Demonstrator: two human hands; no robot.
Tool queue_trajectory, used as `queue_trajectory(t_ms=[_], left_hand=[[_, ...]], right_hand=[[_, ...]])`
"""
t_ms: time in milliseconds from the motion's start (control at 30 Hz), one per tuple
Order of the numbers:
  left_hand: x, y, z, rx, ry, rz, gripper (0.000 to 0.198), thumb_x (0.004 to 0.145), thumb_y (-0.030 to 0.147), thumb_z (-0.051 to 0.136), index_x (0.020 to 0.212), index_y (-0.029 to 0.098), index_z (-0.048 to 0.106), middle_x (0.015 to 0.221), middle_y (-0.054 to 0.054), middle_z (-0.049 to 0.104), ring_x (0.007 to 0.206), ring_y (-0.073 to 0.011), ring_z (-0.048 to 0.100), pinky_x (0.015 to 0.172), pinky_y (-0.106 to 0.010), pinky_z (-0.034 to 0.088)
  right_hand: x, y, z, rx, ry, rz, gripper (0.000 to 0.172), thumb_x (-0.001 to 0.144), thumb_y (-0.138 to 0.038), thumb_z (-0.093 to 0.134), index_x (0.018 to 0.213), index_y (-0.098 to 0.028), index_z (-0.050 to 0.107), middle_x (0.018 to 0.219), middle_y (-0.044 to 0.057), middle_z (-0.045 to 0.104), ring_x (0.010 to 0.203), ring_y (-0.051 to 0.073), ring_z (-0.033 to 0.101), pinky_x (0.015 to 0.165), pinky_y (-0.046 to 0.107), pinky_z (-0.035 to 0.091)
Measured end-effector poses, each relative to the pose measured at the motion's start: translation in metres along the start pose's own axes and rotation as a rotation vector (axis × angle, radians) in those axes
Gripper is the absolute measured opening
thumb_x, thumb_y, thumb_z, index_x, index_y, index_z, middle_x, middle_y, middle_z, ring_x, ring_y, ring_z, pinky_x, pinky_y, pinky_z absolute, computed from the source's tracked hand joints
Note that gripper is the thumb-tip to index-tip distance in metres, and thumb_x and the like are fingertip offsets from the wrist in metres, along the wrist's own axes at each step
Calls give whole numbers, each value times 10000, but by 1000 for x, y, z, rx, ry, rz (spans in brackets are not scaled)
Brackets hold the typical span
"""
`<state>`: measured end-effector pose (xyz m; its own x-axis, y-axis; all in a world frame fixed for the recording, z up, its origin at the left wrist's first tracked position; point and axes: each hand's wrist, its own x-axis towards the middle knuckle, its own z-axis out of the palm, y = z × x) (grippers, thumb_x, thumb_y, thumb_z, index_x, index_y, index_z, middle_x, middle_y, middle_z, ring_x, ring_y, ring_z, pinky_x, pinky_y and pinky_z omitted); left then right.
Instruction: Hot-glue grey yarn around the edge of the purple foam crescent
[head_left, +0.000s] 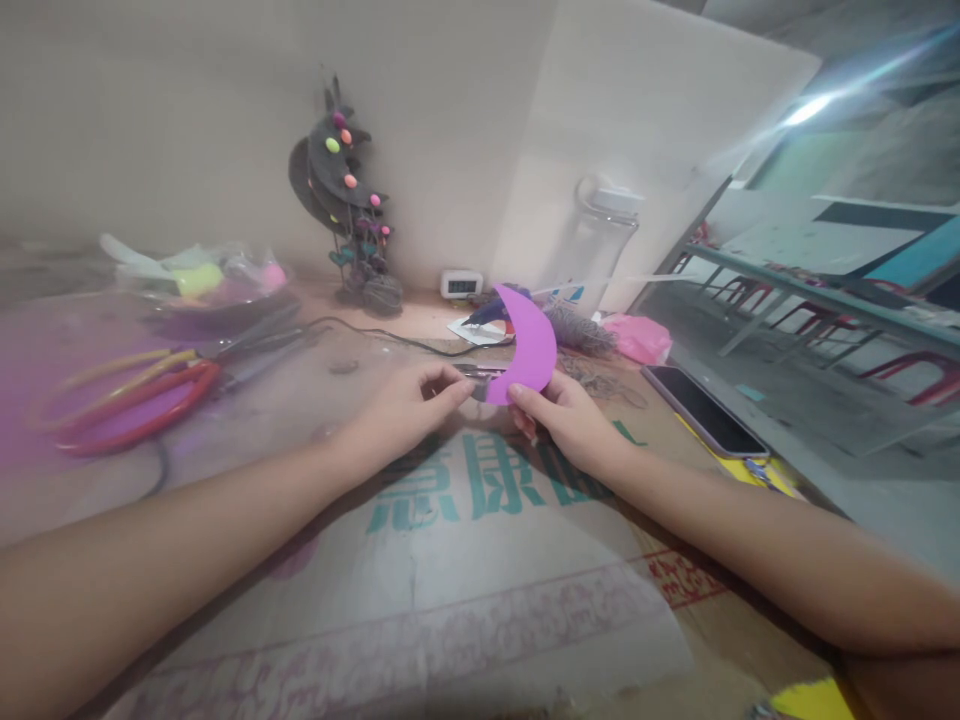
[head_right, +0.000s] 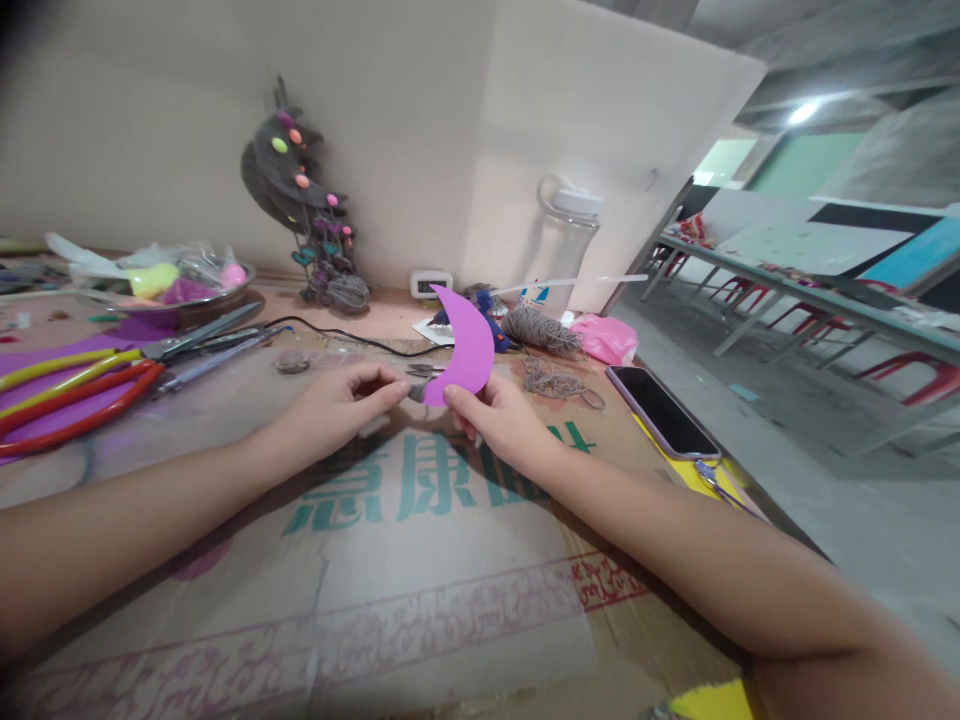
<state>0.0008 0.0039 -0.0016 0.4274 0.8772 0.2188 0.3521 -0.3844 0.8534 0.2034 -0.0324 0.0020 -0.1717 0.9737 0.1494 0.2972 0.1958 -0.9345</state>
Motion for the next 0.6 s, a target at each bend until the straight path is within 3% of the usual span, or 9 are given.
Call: queue_trajectory(t_ms=[400, 600], left_hand=[[1, -1, 0, 24, 18, 58, 280, 907, 356, 471, 781, 167, 635, 759, -17, 650, 688, -152, 553, 608, -255, 394], [2, -5, 3, -9, 11, 44, 268, 861, 391, 548, 952, 169, 667, 847, -32, 687, 709, -162, 591, 636, -269, 437]], right_hand=[[0, 0, -1, -1, -2, -4, 385, 857, -483, 577, 642, -176, 494, 519, -43, 487, 450, 74, 430, 453, 217, 353], [0, 1, 0, -9, 0, -9, 367, 849, -495, 584, 677, -184, 492, 534, -46, 490, 459, 79, 430, 453, 221, 361]])
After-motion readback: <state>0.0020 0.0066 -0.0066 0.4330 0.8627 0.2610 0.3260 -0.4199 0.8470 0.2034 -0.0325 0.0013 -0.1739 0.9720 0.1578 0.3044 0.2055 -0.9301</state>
